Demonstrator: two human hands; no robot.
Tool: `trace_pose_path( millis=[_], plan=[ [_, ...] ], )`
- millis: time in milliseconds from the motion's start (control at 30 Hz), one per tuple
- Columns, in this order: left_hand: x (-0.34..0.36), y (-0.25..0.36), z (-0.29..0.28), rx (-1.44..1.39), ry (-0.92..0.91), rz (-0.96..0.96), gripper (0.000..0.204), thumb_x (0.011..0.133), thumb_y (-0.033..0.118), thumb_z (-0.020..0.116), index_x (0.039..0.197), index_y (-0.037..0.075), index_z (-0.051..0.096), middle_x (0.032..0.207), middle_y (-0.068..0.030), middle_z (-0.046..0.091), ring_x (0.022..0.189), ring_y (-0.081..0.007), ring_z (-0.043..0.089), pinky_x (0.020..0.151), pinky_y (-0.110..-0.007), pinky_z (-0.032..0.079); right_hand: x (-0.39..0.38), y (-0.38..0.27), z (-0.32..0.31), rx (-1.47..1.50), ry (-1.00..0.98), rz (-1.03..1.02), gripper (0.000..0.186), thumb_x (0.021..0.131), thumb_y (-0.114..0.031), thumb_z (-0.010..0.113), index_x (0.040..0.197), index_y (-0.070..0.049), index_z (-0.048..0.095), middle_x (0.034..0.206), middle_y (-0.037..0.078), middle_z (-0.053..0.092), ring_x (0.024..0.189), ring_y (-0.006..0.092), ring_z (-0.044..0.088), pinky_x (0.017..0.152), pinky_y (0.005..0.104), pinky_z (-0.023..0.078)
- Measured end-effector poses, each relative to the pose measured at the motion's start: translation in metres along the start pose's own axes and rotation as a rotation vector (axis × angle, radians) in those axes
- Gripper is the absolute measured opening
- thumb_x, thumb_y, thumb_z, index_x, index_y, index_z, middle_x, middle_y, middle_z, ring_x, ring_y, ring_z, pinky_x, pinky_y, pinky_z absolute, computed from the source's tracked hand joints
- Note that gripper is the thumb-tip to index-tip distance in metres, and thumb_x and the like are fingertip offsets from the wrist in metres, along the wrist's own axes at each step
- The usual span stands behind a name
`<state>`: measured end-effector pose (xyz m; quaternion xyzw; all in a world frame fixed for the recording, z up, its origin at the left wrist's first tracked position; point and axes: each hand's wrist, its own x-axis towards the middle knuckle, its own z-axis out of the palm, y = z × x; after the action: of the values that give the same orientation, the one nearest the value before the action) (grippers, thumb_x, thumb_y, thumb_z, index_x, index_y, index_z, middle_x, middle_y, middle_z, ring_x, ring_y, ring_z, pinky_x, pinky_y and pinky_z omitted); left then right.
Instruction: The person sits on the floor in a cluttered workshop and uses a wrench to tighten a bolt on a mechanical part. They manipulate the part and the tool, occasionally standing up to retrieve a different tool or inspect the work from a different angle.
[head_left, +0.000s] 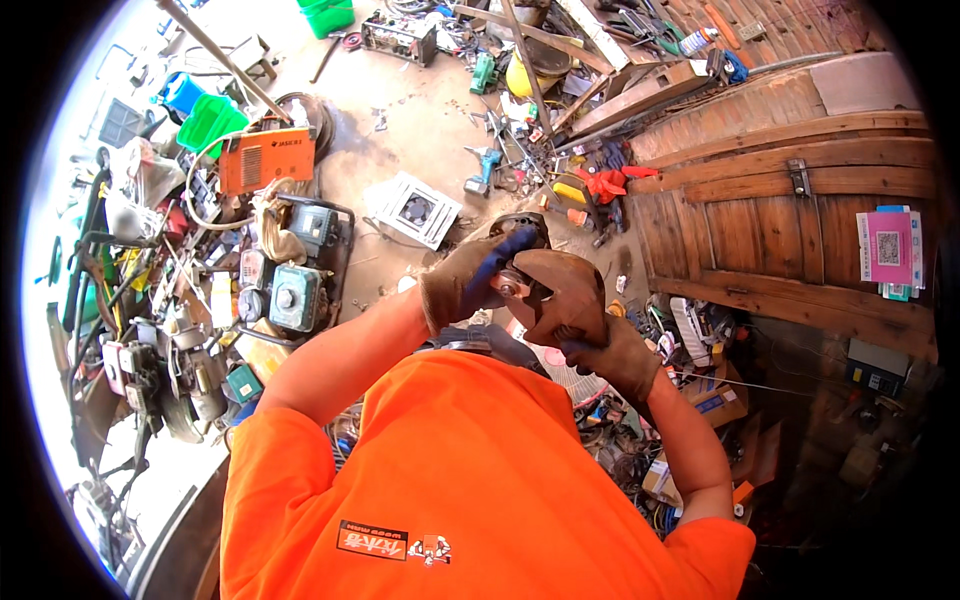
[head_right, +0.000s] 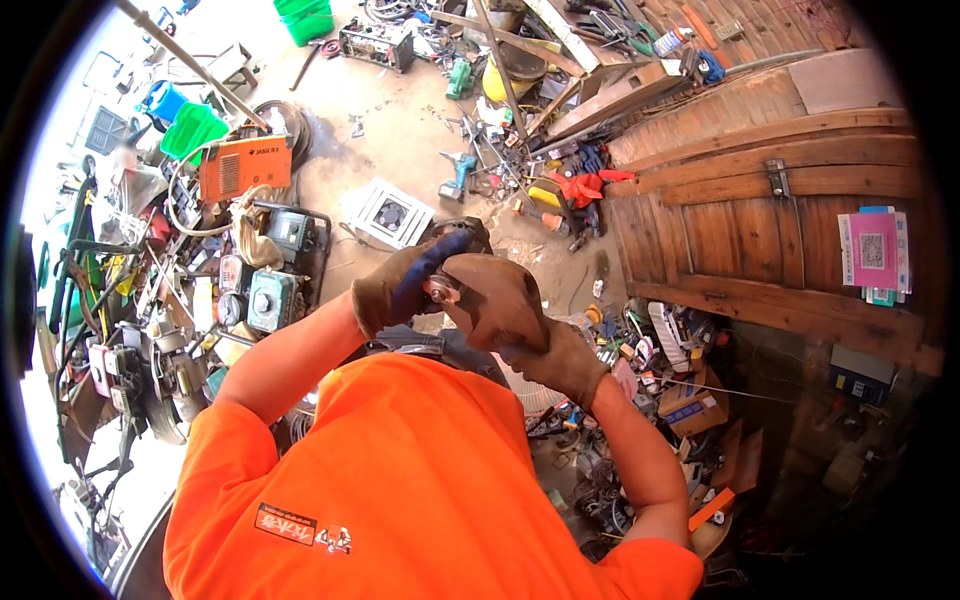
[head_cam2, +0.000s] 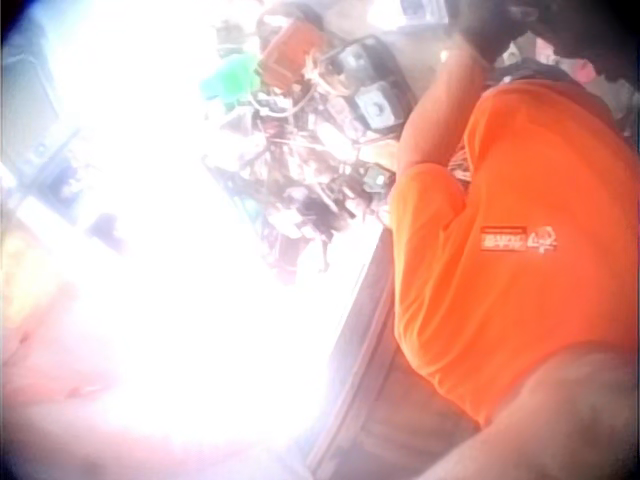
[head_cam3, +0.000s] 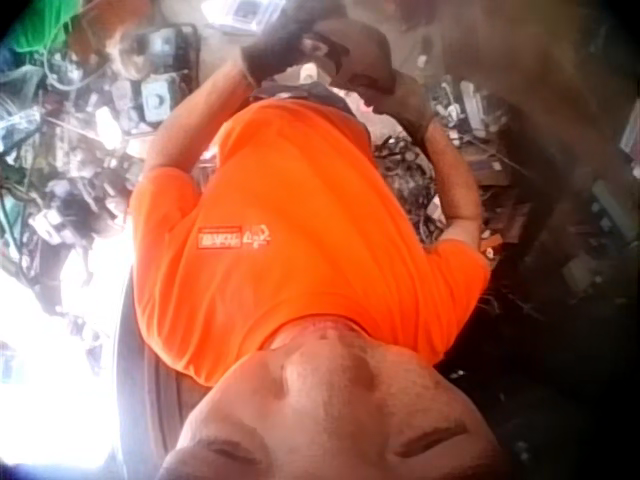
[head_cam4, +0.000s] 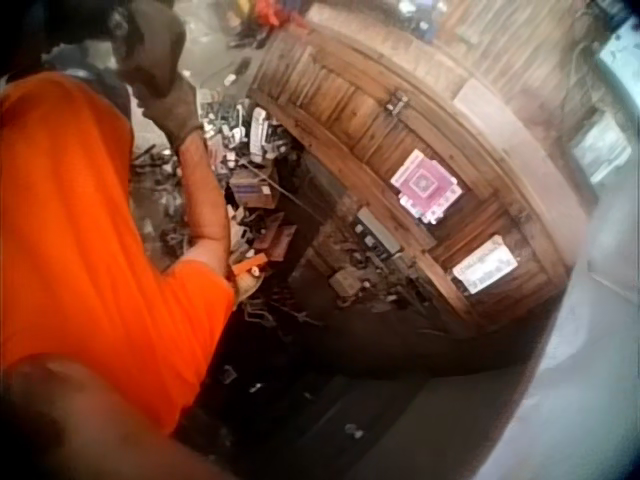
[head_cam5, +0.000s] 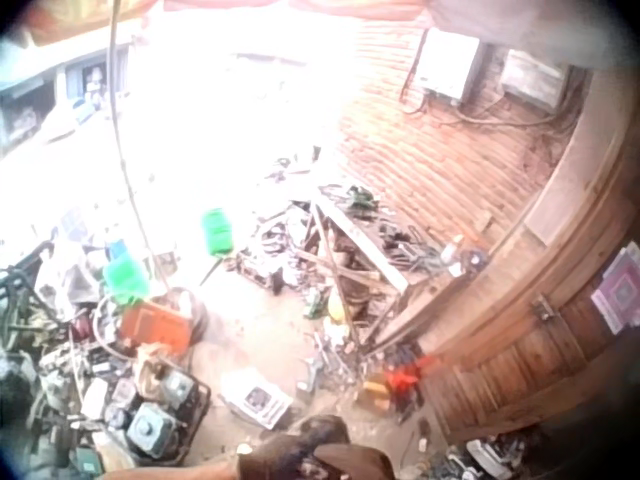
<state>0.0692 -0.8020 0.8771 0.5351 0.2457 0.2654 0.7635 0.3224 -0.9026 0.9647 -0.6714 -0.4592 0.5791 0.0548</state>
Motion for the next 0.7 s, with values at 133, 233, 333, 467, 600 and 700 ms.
trace_pose_path(
  millis=[133, 233, 333, 467, 600, 700],
  plan=[
    [0.001, -0.002, -0.012, 0.514, -0.007, 0.265, 0.072, 0.087, 0.032, 0.078, 0.143, 0.002, 0.045, 0.122, -0.0161, 0.066, 0.114, -0.0271, 0.065, 0.096, -0.038, 0.052, 0.012, 0.007, 0.004, -0.187, 0.044, 0.065, 0.044, 0.077, -0.041, 0.082, 0.096, -0.002, 0.074, 0.077, 0.008, 0.073, 0.075, 0.0195, 0.072, 0.07, 0.0345, 0.056],
    [-0.003, 0.016, -0.01, 0.433, -0.019, 0.184, 0.071, 0.087, 0.032, 0.078, 0.142, 0.001, 0.046, 0.121, -0.0162, 0.066, 0.113, -0.0279, 0.065, 0.095, -0.038, 0.052, 0.014, -0.018, 0.007, -0.207, 0.042, 0.124, 0.042, 0.077, -0.037, 0.084, 0.097, -0.001, 0.075, 0.08, 0.008, 0.074, 0.076, 0.0159, 0.073, 0.068, 0.0318, 0.056],
    [-0.008, 0.015, -0.008, 0.38, 0.013, 0.136, 0.069, 0.086, 0.029, 0.078, 0.141, 0.001, 0.046, 0.123, -0.0167, 0.065, 0.115, -0.0297, 0.065, 0.095, -0.038, 0.052, 0.009, -0.027, 0.009, -0.21, 0.097, -0.053, 0.048, 0.076, -0.045, 0.083, 0.093, -0.002, 0.075, 0.076, 0.01, 0.074, 0.075, 0.022, 0.074, 0.069, 0.0361, 0.057],
    [-0.008, 0.011, -0.006, 0.44, 0.032, 0.223, 0.069, 0.084, 0.024, 0.079, 0.141, 0.002, 0.046, 0.123, -0.0165, 0.064, 0.113, -0.0305, 0.064, 0.094, -0.037, 0.052, 0.017, 0.012, 0.008, -0.098, 0.073, 0.004, 0.054, 0.075, -0.053, 0.082, 0.095, -0.004, 0.076, 0.078, 0.013, 0.075, 0.081, 0.028, 0.076, 0.074, 0.0396, 0.057],
    [-0.009, 0.001, -0.003, 0.463, 0.048, 0.258, 0.065, 0.086, 0.021, 0.078, 0.14, 0.002, 0.047, 0.123, -0.0157, 0.062, 0.111, -0.0292, 0.064, 0.094, -0.036, 0.052, 0.021, 0.005, 0.006, -0.392, 0.101, 0.07, 0.057, 0.075, -0.055, 0.081, 0.102, -0.005, 0.076, 0.082, 0.014, 0.075, 0.084, 0.0302, 0.075, 0.077, 0.0411, 0.057],
    [-0.011, -0.005, -0.004, 0.416, 0.037, 0.26, 0.062, 0.086, 0.018, 0.078, 0.138, 0.003, 0.048, 0.123, -0.0152, 0.062, 0.11, -0.0287, 0.063, 0.094, -0.036, 0.052, 0.019, -0.009, 0.007, -0.322, 0.053, 0.056, 0.059, 0.073, -0.057, 0.081, 0.102, -0.005, 0.077, 0.082, 0.016, 0.075, 0.084, 0.032, 0.075, 0.078, 0.0426, 0.056]
  ],
)
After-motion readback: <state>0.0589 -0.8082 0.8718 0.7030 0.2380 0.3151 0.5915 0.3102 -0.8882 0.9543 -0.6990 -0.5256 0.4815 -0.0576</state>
